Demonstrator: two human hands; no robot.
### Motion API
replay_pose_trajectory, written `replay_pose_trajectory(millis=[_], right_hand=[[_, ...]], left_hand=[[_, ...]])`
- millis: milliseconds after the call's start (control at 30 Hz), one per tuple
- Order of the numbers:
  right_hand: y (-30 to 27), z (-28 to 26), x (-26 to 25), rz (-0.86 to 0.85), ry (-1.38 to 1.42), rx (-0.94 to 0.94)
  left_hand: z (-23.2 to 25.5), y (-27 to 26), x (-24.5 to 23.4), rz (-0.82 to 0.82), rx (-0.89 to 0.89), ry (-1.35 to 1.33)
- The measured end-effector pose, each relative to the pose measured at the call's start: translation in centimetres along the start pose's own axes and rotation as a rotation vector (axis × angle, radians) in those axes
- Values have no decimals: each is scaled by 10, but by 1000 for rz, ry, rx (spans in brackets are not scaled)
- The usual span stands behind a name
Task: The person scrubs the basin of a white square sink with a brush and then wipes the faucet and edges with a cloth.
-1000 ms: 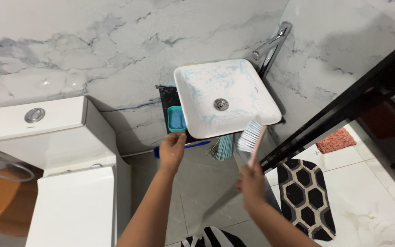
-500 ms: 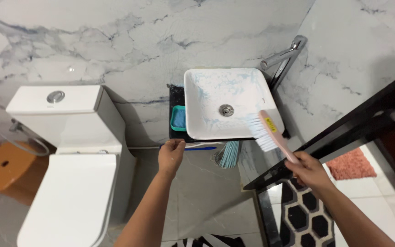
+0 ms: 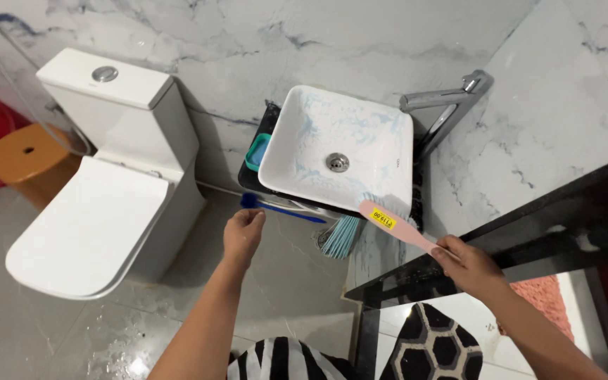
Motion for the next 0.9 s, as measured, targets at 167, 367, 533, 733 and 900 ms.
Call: replay_pose_trajectory(millis=[167,367,533,733,900], right_hand=[[5,-9,-8,39,-249,-37],[15,-6,-10,29,-314,38],[36,-3,0,147,-336,-54],[62,-60,43,26,-464,-60],[95,-153,96,27,-370,-227]], left_hand=[[-19,-13,-20,58,-39,16],[-15,-22,-41,97,-156,33],[-7,-17,-42,125,-114,49],[-5,-7,-31,128,-77,43],[2,-6,-10,108,-85,43]])
Point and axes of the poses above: each hand's wrist, its own y-axis towards the middle knuckle, its own x-axis out of the palm, z = x × y, the point moved 3 cm from there along y, towards the middle knuckle, and after that the axes turned 9 degrees about -z, right-handed, at the moved point
